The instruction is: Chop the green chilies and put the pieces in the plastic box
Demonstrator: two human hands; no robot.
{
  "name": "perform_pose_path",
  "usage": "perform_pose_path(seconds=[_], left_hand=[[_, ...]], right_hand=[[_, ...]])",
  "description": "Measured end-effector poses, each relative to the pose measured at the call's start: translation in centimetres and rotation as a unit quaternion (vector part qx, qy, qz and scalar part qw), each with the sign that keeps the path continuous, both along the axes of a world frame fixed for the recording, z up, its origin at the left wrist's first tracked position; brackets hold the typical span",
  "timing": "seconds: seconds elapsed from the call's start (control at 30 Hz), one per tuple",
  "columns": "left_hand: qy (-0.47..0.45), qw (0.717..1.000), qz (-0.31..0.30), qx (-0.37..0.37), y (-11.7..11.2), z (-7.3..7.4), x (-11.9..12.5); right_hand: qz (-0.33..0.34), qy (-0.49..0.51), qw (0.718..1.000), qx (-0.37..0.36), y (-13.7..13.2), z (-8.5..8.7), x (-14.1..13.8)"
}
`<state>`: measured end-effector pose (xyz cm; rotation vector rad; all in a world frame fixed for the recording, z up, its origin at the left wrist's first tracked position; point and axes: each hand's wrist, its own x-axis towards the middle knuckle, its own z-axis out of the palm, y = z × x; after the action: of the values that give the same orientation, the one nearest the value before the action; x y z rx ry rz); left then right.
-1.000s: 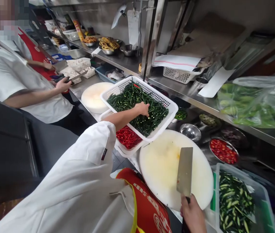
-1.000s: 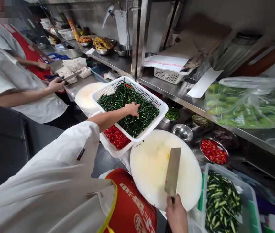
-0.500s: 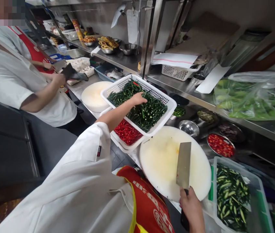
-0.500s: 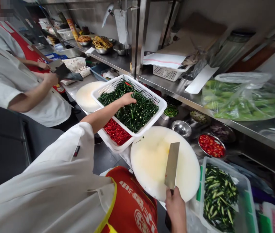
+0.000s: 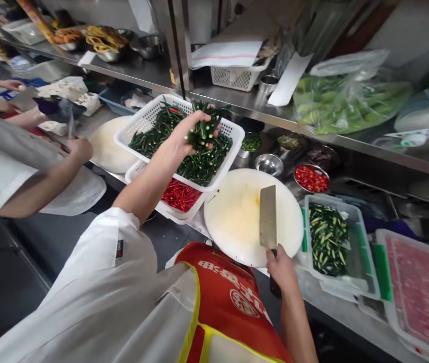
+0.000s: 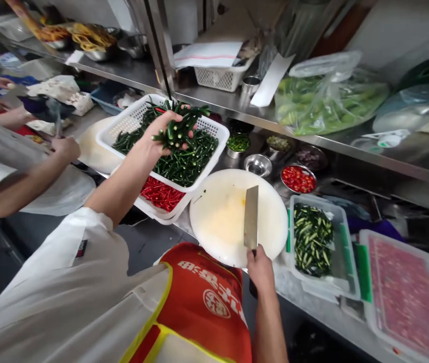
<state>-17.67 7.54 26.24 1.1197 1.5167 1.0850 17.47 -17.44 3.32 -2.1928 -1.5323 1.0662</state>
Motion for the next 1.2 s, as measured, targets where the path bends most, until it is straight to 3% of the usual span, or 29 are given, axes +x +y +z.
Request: perform_pose_path(seconds=[0.07,0.13,0.2,0.33,0.43,0.5,0.57,0.67,0.8,1.0,1.2], left_hand=[[-0.101,0.992,-0.069,-0.025,-2.8,-0.5,3.6],[-0.188,0.971,-0.131,-0.067,-5.2,-2.0,6.8],[-0.251,0.945,-0.174,-0.118,-7.3,-4.5,9.4],[-0.307,0.9,-0.232,-0.203,-9.4,-11.5,12.7],[-0.206,0.928,-0.207,-0.233,-8.9,-16.2,13.1],[-0.059,0.96,-0.2,-0.189,-8.1,-18.5,12.9],[0.135,0.958,-0.215,-0.133,-7.5,-19.9,12.5],[0.371,0.893,-0.238,-0.093,-7.4,-20.6,12.7],[0.479,0.839,-0.252,-0.062,-7.8,-20.4,14.2],[0.498,0.832,-0.235,-0.065,-7.8,-20.4,15.5],[0.489,0.849,-0.196,-0.047,-9.2,-20.7,13.9]], right_hand=[[-0.008,0.001,1.0,0.004,-0.1,0.1,-0.1],[-0.018,-0.003,1.0,0.002,-0.2,0.1,-0.3],[-0.03,-0.001,1.0,0.0,-0.3,0.1,-0.5],[-0.059,0.012,0.998,0.01,-0.7,0.1,-0.9],[-0.081,0.03,0.996,0.012,-1.1,0.1,-1.0],[-0.091,0.041,0.995,0.009,-1.2,0.1,-0.9],[-0.092,0.04,0.995,0.007,-1.2,0.0,-0.7],[-0.087,0.05,0.995,0.006,-1.1,-0.2,-0.3],[-0.097,0.09,0.991,-0.001,-1.0,-0.2,0.1],[-0.098,0.141,0.985,-0.005,-1.0,0.2,0.7],[-0.071,0.196,0.978,-0.015,-1.0,-0.4,2.3]])
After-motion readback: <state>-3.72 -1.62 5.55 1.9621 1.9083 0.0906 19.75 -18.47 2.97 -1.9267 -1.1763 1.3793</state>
